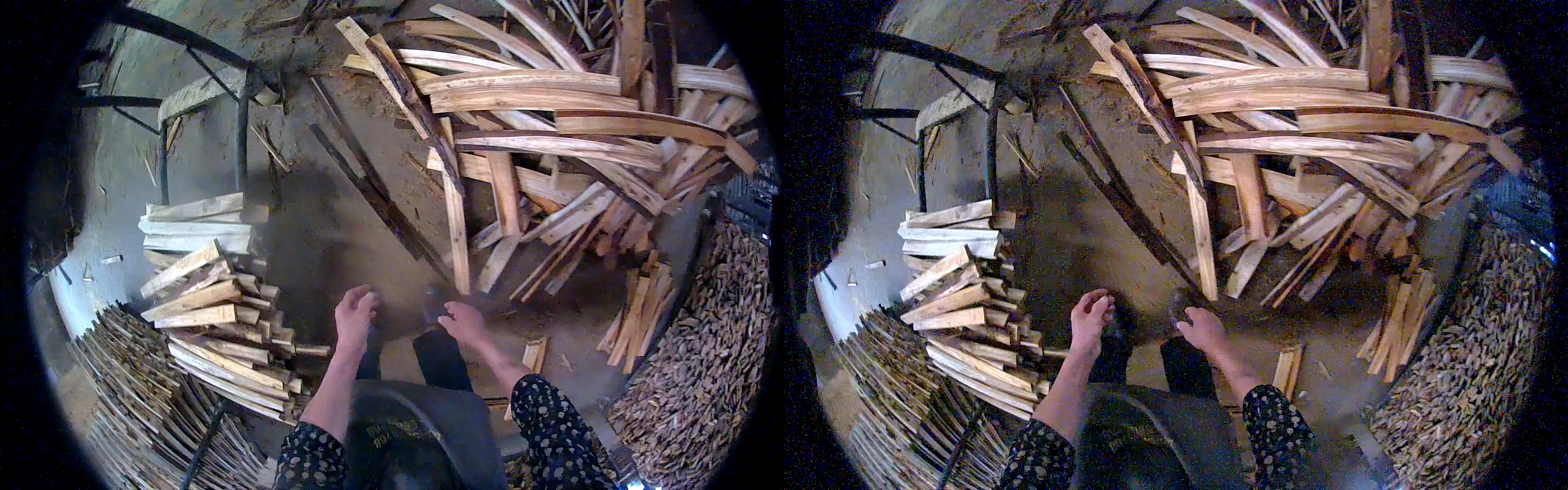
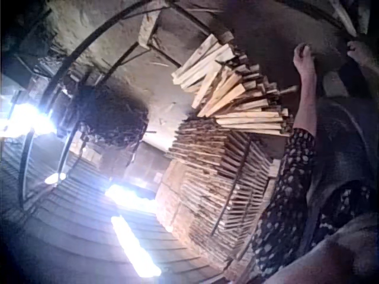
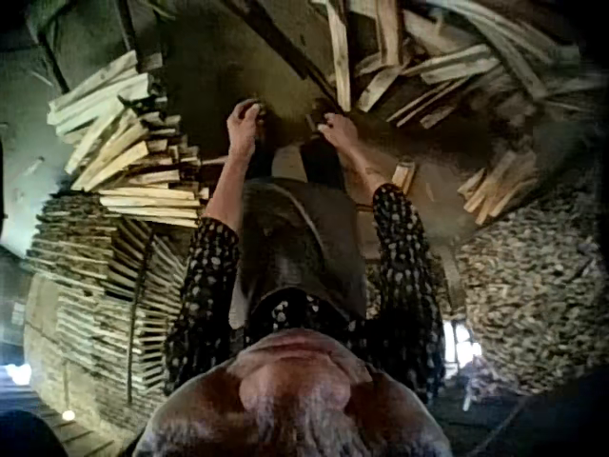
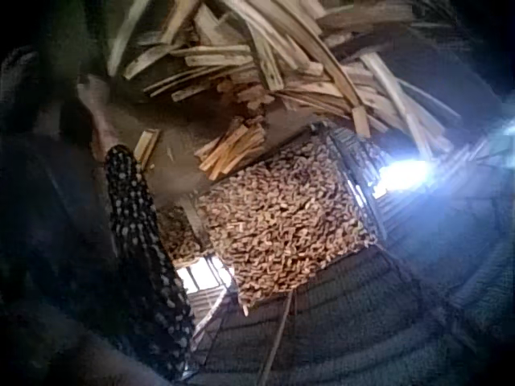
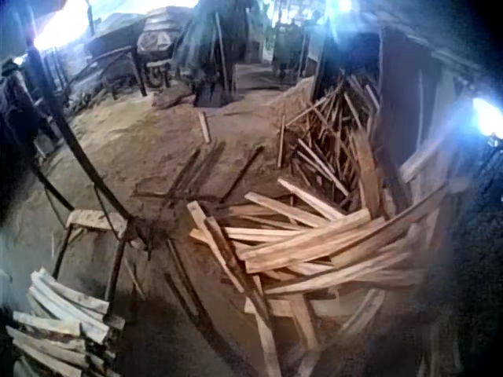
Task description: The person picks up wooden planks from a large pile on the floor and stacks them onto a metal rack. The person handles the planks by hand, moving them from the disorganized pile to a more organized stack on the rack.
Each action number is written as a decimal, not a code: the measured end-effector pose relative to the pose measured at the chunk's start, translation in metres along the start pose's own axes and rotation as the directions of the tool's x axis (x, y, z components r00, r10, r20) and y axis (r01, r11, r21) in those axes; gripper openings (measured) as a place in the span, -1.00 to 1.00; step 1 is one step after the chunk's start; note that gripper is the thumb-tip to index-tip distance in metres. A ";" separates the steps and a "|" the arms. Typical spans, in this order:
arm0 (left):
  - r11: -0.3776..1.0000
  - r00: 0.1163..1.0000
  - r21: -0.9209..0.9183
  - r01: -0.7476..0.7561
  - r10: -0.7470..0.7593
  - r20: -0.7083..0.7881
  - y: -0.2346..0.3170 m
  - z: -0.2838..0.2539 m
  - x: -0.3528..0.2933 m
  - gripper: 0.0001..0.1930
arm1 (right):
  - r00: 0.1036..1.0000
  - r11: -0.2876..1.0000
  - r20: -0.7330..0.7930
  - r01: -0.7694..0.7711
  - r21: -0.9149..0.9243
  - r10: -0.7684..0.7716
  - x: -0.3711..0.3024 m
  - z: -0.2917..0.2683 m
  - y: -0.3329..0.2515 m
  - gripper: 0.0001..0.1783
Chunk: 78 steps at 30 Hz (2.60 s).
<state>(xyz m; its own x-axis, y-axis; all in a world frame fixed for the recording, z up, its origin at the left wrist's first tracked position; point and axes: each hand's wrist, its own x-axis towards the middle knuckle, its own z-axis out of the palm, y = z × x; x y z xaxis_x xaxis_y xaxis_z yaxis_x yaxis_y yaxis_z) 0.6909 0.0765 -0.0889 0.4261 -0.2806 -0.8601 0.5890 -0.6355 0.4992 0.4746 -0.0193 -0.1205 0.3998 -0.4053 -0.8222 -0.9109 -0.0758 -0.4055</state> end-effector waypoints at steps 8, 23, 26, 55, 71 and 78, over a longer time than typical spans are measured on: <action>0.909 0.978 0.375 -0.181 0.207 -0.030 -0.039 0.013 0.208 -0.74 | 0.944 0.948 -0.311 0.007 -0.318 -0.111 0.158 0.060 0.021 -0.40; 0.785 0.927 0.579 -0.218 0.352 -0.128 -0.026 0.070 0.256 -0.72 | 0.816 0.943 -0.475 0.303 -0.136 -0.331 0.330 -0.025 -0.162 -0.66; 0.936 0.945 0.208 -0.284 0.311 -0.106 -0.048 0.053 0.262 -0.82 | 0.794 0.897 -0.447 0.270 -0.349 -0.413 0.345 -0.009 -0.157 -0.67; 0.908 0.980 -0.371 0.195 -0.197 0.033 0.044 0.047 -0.006 -0.67 | 0.996 0.769 0.045 -0.092 0.633 0.082 -0.036 -0.019 -0.123 -0.65; 0.737 0.695 -0.103 -0.668 0.667 0.271 0.394 0.146 0.010 -0.54 | 0.711 0.688 -0.680 0.586 0.429 -0.181 0.044 -0.304 -0.188 -0.53; 0.973 0.968 0.210 -0.092 0.037 0.249 0.116 0.067 0.015 -0.78 | 0.978 0.870 -0.135 -0.072 0.488 0.157 -0.038 -0.109 -0.013 -0.62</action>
<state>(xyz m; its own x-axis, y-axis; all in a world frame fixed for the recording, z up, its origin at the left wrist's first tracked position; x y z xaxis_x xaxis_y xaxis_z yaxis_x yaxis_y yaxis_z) 0.7193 -0.0496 -0.0511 0.2632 -0.4747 -0.8399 0.3900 -0.7439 0.5427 0.4602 -0.1017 -0.0405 0.2345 -0.5316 -0.8139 -0.7712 0.4080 -0.4886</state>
